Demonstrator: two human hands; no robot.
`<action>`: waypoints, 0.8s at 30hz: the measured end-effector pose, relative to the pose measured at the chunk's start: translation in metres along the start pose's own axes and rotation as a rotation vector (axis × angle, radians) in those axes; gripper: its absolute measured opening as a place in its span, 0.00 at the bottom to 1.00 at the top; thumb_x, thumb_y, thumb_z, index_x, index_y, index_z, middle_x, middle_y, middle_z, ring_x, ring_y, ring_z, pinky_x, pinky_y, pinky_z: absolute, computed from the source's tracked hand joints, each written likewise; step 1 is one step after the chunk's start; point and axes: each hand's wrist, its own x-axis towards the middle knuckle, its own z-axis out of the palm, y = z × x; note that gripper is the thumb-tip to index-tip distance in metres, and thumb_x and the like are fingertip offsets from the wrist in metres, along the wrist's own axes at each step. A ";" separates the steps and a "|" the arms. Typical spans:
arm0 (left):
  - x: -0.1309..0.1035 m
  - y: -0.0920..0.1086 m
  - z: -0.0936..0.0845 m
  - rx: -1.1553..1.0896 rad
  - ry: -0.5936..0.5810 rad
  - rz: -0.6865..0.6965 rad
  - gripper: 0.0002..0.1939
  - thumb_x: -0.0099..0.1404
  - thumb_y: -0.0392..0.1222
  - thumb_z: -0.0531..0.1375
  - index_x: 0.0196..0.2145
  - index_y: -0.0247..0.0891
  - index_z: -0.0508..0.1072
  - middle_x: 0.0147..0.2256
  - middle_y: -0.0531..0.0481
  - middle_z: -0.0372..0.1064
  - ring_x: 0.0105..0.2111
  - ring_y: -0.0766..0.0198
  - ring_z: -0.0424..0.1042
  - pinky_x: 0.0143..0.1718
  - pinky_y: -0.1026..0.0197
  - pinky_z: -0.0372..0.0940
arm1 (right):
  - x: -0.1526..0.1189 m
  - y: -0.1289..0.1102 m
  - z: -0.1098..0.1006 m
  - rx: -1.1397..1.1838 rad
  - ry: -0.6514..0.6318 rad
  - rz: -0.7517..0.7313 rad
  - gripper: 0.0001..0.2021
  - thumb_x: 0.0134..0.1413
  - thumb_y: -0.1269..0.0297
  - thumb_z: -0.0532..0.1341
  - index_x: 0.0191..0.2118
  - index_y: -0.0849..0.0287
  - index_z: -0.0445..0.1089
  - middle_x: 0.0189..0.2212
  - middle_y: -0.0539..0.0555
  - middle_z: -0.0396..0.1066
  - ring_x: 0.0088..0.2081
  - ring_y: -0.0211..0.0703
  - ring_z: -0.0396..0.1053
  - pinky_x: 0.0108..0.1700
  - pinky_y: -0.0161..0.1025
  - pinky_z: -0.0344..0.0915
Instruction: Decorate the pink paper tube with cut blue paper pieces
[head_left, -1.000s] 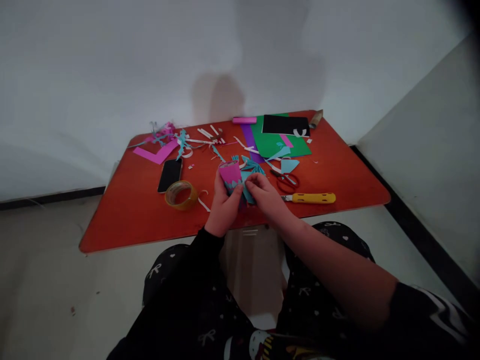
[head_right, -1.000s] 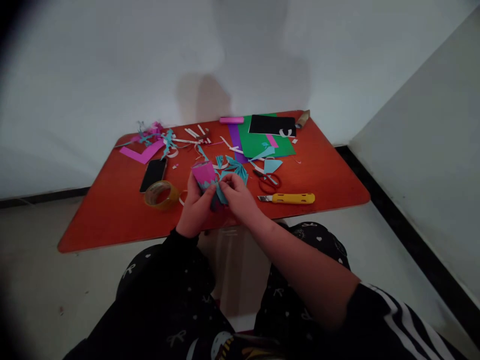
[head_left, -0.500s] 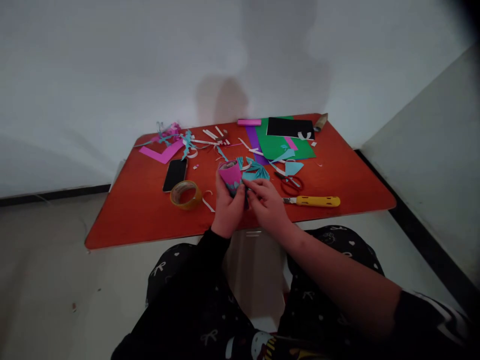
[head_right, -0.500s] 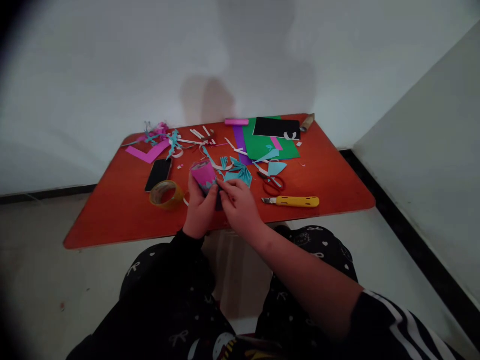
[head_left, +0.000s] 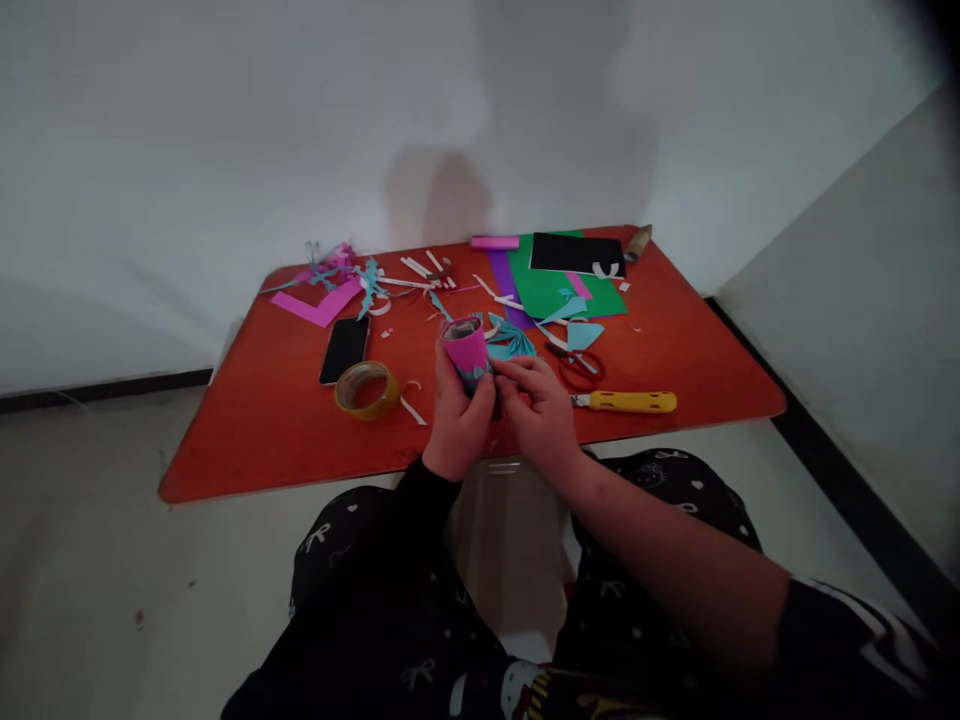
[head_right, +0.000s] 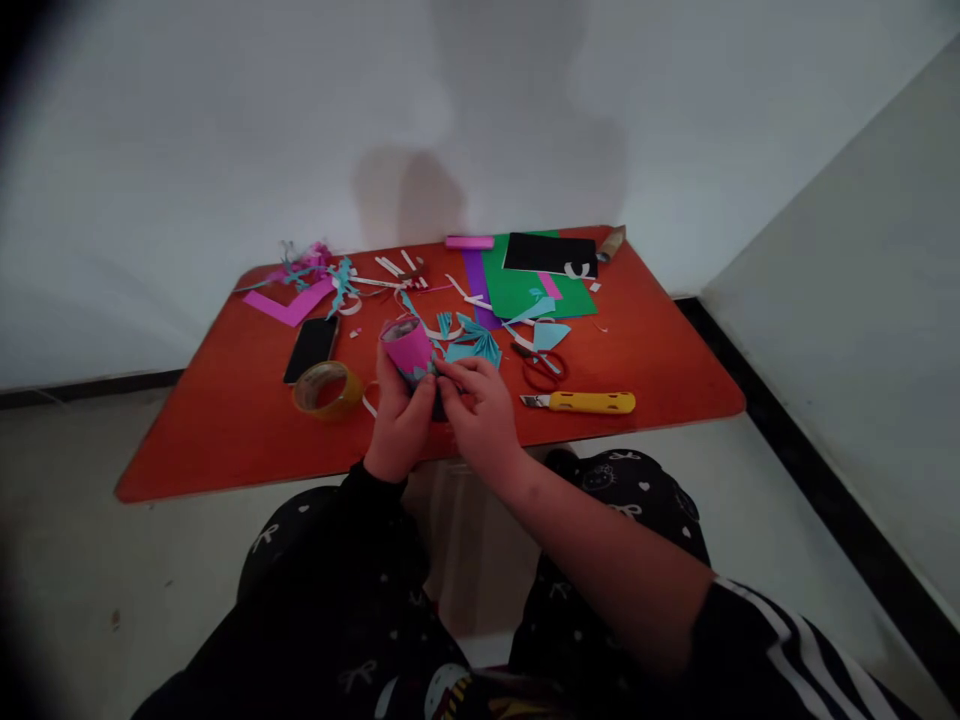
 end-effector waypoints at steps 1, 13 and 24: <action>0.000 0.001 0.001 0.002 0.006 0.004 0.41 0.71 0.55 0.59 0.73 0.40 0.49 0.73 0.37 0.50 0.72 0.52 0.54 0.73 0.51 0.49 | 0.000 0.000 0.001 0.010 0.014 0.010 0.13 0.65 0.64 0.61 0.50 0.51 0.81 0.43 0.56 0.74 0.45 0.46 0.73 0.51 0.46 0.72; -0.001 0.011 0.001 -0.034 0.040 -0.038 0.39 0.71 0.52 0.59 0.73 0.37 0.50 0.74 0.37 0.48 0.74 0.55 0.50 0.74 0.54 0.47 | 0.000 -0.005 -0.006 0.123 -0.017 0.041 0.15 0.68 0.59 0.57 0.51 0.50 0.80 0.47 0.56 0.74 0.49 0.47 0.73 0.55 0.47 0.71; -0.002 0.009 0.004 -0.038 0.033 -0.040 0.40 0.70 0.53 0.60 0.73 0.39 0.49 0.72 0.37 0.52 0.74 0.53 0.50 0.74 0.51 0.47 | 0.002 -0.001 -0.003 0.138 0.024 0.020 0.14 0.67 0.62 0.58 0.49 0.50 0.82 0.45 0.55 0.76 0.49 0.46 0.73 0.55 0.47 0.70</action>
